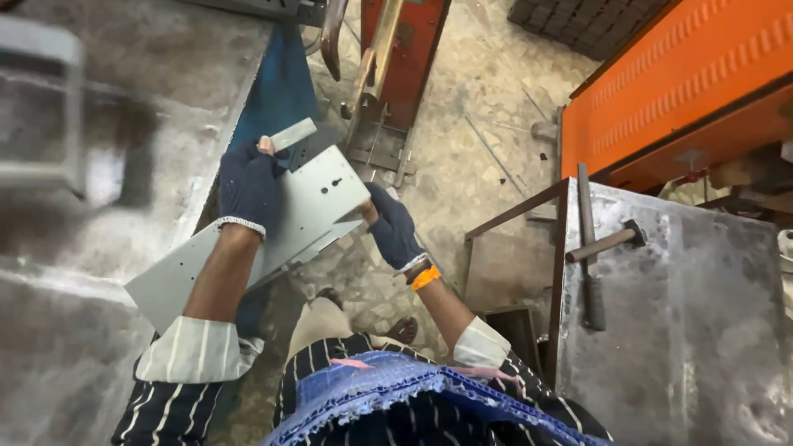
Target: The person places a flat sheet-metal panel into a press brake, aligns it against the guide, and pulls the machine lever to bend the panel edge. They then set the bent panel onto a stack of finished panels and pick up the next flat panel to repeat the bending cycle.
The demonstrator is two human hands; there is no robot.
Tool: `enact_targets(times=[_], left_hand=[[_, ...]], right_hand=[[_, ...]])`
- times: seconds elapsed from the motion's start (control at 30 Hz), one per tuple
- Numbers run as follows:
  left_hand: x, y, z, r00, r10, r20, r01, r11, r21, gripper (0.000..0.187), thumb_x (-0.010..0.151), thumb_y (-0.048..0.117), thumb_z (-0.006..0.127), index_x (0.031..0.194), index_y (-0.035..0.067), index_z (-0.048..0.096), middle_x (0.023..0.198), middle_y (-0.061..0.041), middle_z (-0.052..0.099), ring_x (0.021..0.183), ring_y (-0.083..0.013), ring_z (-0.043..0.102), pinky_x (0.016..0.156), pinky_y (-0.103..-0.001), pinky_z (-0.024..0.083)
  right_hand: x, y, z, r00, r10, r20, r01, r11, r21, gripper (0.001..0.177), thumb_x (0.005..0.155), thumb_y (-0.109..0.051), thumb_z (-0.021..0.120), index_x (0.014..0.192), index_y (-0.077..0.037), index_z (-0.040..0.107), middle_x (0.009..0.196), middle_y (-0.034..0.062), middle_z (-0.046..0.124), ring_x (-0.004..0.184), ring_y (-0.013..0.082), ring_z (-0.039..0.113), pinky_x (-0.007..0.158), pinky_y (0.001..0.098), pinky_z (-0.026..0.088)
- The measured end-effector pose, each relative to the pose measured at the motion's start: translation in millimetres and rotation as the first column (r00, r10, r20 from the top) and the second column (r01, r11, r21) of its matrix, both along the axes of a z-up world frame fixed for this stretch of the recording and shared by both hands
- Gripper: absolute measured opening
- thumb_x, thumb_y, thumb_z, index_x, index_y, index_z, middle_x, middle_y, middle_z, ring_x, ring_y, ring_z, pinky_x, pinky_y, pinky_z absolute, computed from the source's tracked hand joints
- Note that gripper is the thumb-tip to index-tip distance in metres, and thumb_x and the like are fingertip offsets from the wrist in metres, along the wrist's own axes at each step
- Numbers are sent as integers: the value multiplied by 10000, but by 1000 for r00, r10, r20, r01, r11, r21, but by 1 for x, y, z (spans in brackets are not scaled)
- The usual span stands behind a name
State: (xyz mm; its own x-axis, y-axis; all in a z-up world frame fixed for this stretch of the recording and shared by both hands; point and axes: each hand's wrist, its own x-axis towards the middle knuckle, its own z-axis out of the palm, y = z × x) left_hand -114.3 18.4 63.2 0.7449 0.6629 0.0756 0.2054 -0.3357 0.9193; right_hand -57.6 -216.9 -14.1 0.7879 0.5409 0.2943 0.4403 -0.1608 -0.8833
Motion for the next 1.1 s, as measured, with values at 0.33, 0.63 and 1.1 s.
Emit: enact_targets(times=[0.33, 0.63, 1.1], left_hand=[[47, 43, -20, 993, -100, 69, 108, 986, -129, 386, 1056, 337, 556, 1032, -16, 712, 818, -39, 677, 742, -109, 558, 692, -312, 464], [84, 59, 5, 957, -287, 45, 290, 930, -228, 377, 1069, 304, 539, 1010, -16, 731, 812, -30, 657, 734, -96, 516, 694, -296, 447], [155, 82, -26, 962, -254, 96, 263, 961, -87, 282, 1006, 236, 630, 1025, -34, 711, 810, -78, 670, 729, -140, 560, 687, -313, 465]], right_hand=[[21, 38, 34, 985, -113, -127, 125, 988, 86, 689, 1074, -609, 502, 1524, -87, 494, 1336, 104, 677, 1204, 201, 660, 989, 317, 517], [49, 68, 10, 970, -218, 109, 215, 976, 34, 1253, 732, -628, 888, 1645, -82, 225, 1550, 145, 529, 1396, 262, 592, 1116, 385, 525], [133, 90, -18, 987, -78, -140, 118, 945, 304, 1046, 628, -178, 1021, 1484, -30, 437, 1330, 80, 617, 1218, 183, 609, 1078, 372, 540]])
